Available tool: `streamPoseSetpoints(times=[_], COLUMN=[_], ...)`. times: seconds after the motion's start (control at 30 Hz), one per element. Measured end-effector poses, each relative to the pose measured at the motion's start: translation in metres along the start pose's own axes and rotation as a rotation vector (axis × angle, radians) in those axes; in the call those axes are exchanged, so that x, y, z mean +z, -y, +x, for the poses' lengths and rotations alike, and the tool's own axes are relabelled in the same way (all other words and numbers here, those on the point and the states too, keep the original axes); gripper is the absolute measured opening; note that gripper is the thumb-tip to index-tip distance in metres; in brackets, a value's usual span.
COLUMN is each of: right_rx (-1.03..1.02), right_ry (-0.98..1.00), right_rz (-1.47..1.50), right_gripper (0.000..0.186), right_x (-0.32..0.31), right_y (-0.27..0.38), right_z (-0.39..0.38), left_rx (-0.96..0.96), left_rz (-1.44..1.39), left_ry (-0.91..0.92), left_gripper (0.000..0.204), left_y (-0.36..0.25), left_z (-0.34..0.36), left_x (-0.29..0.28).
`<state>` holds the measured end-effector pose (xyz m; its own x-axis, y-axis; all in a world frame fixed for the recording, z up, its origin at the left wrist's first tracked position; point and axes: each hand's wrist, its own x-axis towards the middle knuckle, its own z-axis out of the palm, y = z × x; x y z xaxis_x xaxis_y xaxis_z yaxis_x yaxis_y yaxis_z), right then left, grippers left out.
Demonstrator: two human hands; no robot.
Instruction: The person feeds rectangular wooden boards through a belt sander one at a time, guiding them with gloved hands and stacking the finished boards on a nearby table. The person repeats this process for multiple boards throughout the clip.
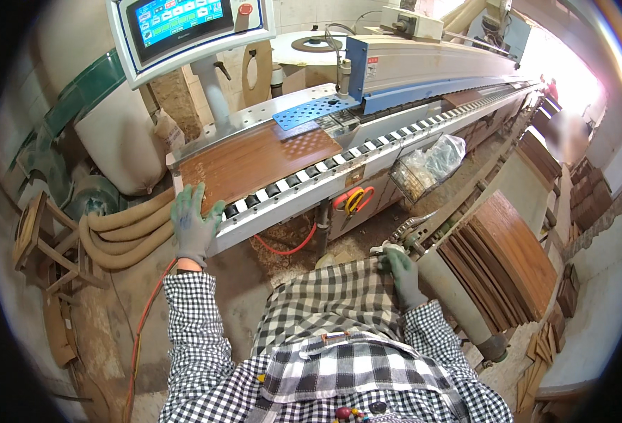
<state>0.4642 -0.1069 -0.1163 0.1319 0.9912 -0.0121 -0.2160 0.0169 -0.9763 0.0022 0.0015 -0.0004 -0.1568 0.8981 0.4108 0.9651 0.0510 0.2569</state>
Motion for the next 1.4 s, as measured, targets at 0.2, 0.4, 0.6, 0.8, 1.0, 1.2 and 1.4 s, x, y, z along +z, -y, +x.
streamPoseSetpoints(times=[0.2,0.4,0.6,0.8,1.0,1.2,1.4], right_rx=[-0.323,-0.362,-0.383,-0.421,-0.423,-0.436,-0.400], right_ry=[-0.041,-0.026,-0.049,-0.049,-0.050,-0.060,-0.034], right_rz=[-0.736,-0.766,-0.759,-0.787,-0.804,-0.830,-0.790], right_gripper=[0.034,0.031,0.030,0.031,0.030,0.031,0.033], right_x=[0.015,0.016,0.015,0.015,0.012,0.009,0.006], right_y=[0.008,0.010,0.005,0.006,-0.001,-0.008,-0.011], right_z=[-0.021,-0.022,-0.022,-0.022,-0.019,-0.018,-0.018], left_rx=[-0.082,-0.080,-0.095,-0.007,0.061,0.027,0.051], left_rz=[-0.010,0.005,-0.077,-0.176,-0.243,-0.192,-0.139], left_ry=[-0.046,-0.127,-0.051,-0.090,-0.027,0.007,0.035], left_gripper=[0.083,0.074,0.083,0.067,0.064,0.062,0.063], left_y=[-0.002,-0.002,0.006,0.018,0.038,0.032,0.031], left_z=[-0.008,-0.009,-0.009,-0.012,-0.012,-0.011,-0.004], left_x=[-0.001,0.003,0.004,0.005,0.002,-0.004,-0.003])
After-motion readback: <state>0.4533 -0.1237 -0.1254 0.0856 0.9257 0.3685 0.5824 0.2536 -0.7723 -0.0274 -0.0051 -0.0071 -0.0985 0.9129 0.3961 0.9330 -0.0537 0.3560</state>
